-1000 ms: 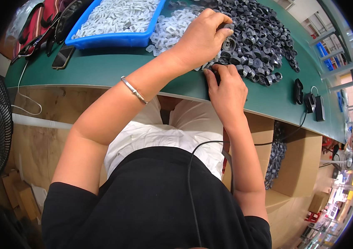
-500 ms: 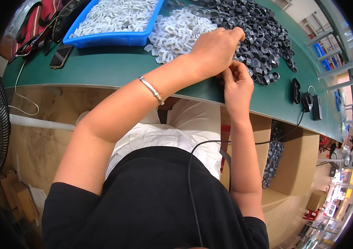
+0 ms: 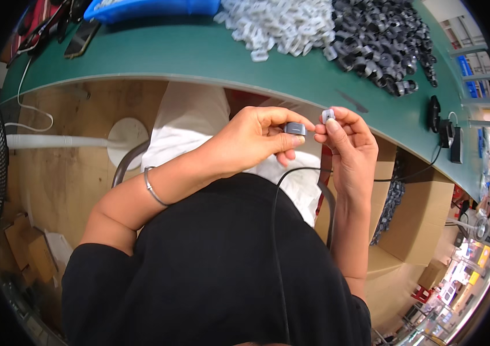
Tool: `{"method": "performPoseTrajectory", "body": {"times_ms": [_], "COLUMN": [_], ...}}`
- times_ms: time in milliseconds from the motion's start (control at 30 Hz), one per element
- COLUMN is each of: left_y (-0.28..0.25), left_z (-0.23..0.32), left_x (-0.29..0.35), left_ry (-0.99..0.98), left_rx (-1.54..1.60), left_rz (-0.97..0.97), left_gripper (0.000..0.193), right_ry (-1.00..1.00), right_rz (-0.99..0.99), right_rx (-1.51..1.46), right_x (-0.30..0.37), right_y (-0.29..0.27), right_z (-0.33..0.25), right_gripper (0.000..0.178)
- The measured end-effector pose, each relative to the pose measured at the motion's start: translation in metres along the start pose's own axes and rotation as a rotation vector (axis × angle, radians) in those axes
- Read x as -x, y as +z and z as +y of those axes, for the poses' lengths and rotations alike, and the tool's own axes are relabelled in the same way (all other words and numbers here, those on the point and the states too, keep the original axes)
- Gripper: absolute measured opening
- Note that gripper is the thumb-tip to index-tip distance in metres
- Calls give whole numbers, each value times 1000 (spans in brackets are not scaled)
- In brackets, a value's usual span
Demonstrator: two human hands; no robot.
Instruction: The person assembles plastic components by inserting small white plastic pieces into grey casing parts by hand, occasionally gathering and sorting the parts from trays and piles on the workbench.
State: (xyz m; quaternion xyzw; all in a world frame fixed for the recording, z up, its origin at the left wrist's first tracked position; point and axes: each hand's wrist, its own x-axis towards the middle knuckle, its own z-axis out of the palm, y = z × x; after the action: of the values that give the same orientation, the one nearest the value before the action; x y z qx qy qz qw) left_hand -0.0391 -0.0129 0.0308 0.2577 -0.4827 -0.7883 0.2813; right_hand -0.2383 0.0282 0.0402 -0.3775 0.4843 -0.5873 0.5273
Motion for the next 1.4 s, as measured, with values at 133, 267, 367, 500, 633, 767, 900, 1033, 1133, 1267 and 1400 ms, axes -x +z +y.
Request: {"method": "performPoseTrajectory", "body": {"times_ms": [133,267,367,500,633,767,900,1033,1133,1267,1400], "left_y": [-11,-13,-13,-15,-13,-12,-11,-10,-10,-10,-9], "left_z": [-31,-52,-60,-76,-75,-81,-85,-84,-85,-88,-89], "left_x": [6,14,16,15,16,16,15,14,13,13,11], "left_ry": [-152,-149,-109,-38,-125,-3,60,-6,-32,7,-15], "left_rx": [25,-14,-172,-243,-253,-389,-369,-283,-262,-289,-259], "left_rz": [88,114,191,180,160,186,198,210,221,256,274], "left_gripper": [34,40,44,41,35,35,35,35,35,34,32], "right_ry": [109,177,220,256,211,203,228,149,148,197,195], "right_rz": [54,23,-18,1,67,63,60,85,91,114,118], "right_rx": [64,158,149,173,191,298,225,289,250,249,423], "right_x": [18,34,40,40,41,39,38,36,36,37,38], "right_y": [-4,-6,-3,1,3,1,10,9,10,13,12], "right_z": [24,46,55,60,67,68,70,81,86,87,87], "right_gripper": [18,18,19,17,14,15,16,14,12,11,10]}}
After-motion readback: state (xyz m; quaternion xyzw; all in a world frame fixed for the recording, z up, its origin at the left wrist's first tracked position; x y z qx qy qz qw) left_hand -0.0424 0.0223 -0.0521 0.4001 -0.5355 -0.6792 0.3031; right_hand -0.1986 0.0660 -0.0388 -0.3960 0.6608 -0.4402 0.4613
